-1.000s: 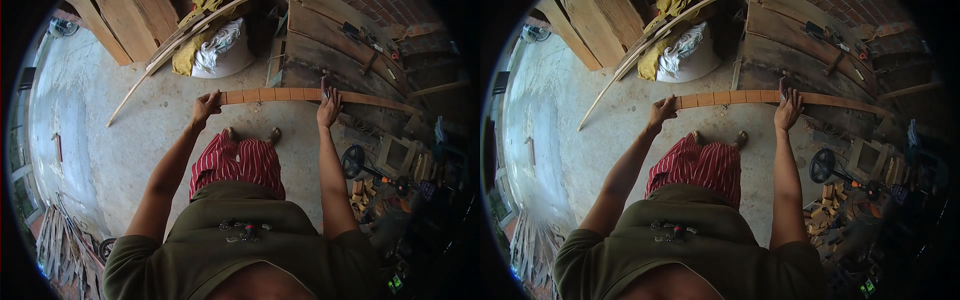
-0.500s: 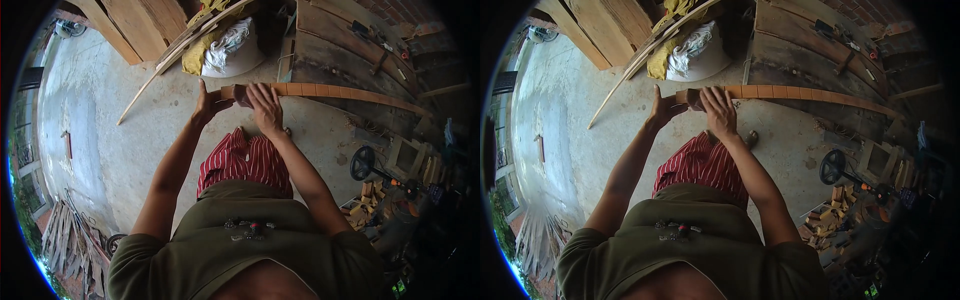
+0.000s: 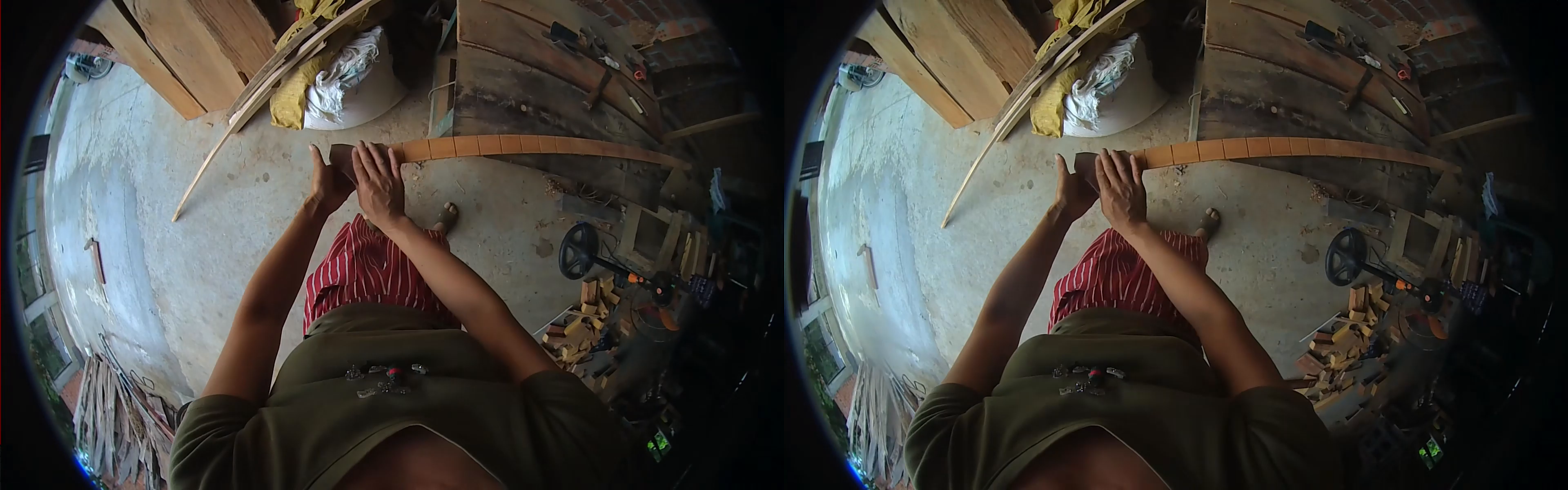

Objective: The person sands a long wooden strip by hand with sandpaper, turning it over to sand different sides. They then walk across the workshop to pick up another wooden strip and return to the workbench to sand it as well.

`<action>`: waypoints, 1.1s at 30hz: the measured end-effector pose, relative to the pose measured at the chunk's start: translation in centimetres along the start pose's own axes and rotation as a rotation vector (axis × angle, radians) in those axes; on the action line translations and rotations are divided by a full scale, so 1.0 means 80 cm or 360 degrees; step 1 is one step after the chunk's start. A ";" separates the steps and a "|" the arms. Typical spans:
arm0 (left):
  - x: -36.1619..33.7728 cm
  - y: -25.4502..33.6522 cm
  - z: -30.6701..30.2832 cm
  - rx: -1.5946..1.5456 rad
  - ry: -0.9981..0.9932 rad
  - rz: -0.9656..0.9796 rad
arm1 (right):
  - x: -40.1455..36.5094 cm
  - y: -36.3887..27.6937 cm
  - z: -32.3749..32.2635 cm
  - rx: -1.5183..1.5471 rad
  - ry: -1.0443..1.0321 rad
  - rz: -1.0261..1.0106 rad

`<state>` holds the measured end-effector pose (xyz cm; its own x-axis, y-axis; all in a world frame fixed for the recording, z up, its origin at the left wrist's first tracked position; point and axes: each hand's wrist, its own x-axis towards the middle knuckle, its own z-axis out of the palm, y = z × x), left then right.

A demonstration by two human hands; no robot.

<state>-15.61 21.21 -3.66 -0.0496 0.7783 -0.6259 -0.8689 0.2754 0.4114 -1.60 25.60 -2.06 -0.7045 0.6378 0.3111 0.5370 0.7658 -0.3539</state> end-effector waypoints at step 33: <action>0.031 0.012 0.014 0.1509 -0.0232 0.0555 | -0.007 0.041 -0.049 -0.0019 0.0209 0.0340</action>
<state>-15.98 24.04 -4.08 -0.1096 0.9444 -0.3100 -0.0667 0.3042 0.9503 2.38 28.08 0.04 -0.5085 0.7900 0.3426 0.6732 0.6128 -0.4139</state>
